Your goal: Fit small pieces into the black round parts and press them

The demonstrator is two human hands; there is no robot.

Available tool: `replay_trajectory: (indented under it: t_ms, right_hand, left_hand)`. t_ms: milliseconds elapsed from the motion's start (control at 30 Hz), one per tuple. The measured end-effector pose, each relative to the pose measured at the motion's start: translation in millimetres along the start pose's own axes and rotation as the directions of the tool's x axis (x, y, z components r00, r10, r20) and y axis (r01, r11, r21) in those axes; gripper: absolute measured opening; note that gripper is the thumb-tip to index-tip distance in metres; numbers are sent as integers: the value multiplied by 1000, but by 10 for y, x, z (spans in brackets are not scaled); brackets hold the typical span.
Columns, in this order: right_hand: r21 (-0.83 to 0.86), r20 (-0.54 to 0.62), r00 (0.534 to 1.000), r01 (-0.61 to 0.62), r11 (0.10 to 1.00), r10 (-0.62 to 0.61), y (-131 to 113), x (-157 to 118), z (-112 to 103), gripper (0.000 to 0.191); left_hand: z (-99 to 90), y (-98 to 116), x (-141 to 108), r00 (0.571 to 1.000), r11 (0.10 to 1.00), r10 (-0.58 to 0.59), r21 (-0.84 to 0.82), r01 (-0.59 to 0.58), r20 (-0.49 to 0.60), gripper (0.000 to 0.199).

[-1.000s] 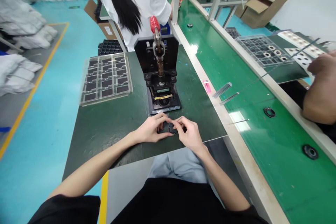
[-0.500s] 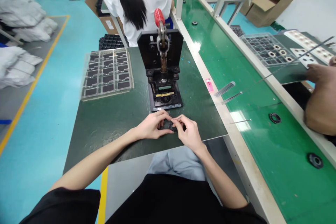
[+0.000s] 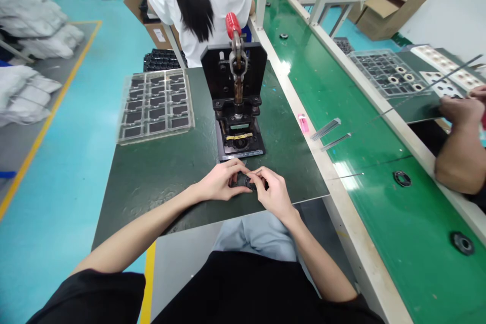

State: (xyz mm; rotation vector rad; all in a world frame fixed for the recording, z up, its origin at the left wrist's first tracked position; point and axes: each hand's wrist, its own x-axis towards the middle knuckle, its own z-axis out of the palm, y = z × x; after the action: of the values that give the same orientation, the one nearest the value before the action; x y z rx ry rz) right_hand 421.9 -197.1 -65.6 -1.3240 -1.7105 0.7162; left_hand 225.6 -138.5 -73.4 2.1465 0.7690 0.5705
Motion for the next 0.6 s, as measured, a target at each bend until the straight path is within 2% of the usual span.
replay_trajectory:
  t_ms: [200, 367, 500, 600]
  right_hand:
    - [-190, 57, 981, 194, 963, -186, -17, 11, 33, 22]
    - [-201, 59, 973, 232, 952, -224, 12, 34, 64, 23]
    - [-144, 34, 983, 183, 973, -180, 32, 46, 74, 25]
    - [-13, 29, 999, 14, 1000, -13, 54, 64, 57, 33]
  left_hand:
    - [17, 28, -1, 999, 999, -29, 24, 30, -35, 38]
    - [35, 38, 6, 997, 998, -62, 17, 63, -51, 37]
    - [47, 34, 12, 995, 997, -81, 16, 81, -53, 37]
    - [60, 18, 15, 995, 996, -86, 8, 87, -54, 39]
